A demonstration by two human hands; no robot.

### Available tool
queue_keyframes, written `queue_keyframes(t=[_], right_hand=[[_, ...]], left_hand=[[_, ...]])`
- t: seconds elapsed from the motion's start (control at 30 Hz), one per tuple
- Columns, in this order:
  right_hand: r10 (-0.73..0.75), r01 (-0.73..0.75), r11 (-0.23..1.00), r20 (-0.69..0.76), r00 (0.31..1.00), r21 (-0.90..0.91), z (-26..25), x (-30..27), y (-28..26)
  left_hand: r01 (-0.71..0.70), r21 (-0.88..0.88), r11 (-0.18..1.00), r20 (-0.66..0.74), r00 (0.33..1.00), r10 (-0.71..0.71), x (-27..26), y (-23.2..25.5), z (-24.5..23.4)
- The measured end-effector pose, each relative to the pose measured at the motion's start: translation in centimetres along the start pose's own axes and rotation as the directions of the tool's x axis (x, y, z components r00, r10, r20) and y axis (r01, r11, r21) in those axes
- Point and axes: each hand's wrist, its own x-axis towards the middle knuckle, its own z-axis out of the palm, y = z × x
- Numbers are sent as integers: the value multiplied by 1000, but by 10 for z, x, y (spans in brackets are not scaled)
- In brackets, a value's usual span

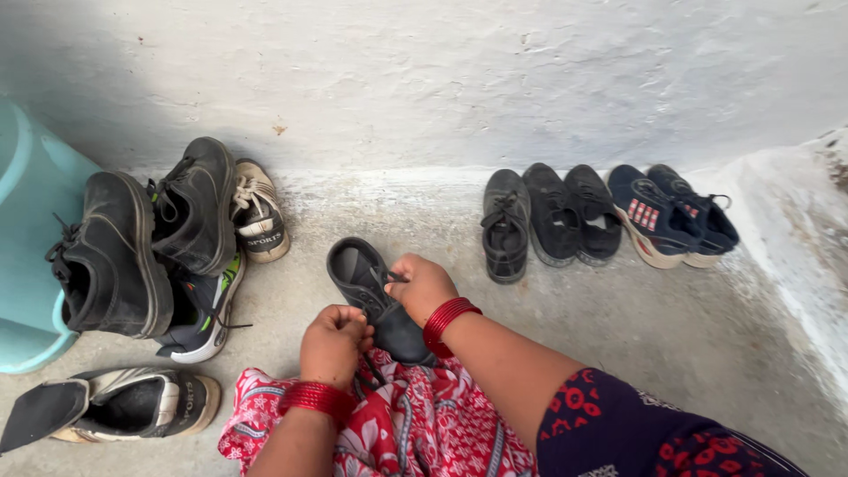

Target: The person sits on the floor and re-laces a single black shoe by threading the laces through the eyelets and tying them. The person handles the shoe and laces by hand throughout the clip.

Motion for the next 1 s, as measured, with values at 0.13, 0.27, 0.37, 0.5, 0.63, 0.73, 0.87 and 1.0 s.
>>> queue_keyframes(t=[0.13, 0.27, 0.37, 0.5, 0.63, 0.73, 0.87, 1.0], right_hand=[[-24, 65, 945, 129, 991, -321, -2, 6, -19], [55, 42, 890, 198, 979, -453, -8, 10, -26], [74, 0, 892, 146, 986, -452, -7, 13, -12], [155, -148, 975, 31, 987, -165, -6, 21, 15], [508, -529, 798, 150, 848, 289, -13, 7, 33], [527, -553, 700, 195, 827, 453, -20, -9, 40], [508, -537, 761, 180, 842, 363, -24, -14, 42], [267, -266, 957, 6, 964, 119, -30, -17, 49]], left_hand=[[19, 24, 1000, 7, 1000, -19, 3, -3, 0], [26, 24, 999, 12, 1000, -26, 5, -3, 2], [-3, 65, 998, 19, 1000, 2, 5, -4, 1], [-49, 94, 994, 16, 999, 47, 3, -1, 2], [-14, 134, 991, 23, 1000, 11, -5, 2, 1], [-59, 142, 988, 37, 998, 54, -8, 4, 6], [-65, 86, 994, 63, 996, 60, -9, 5, 10], [-97, 124, 988, 86, 992, 87, -10, 8, 9]])
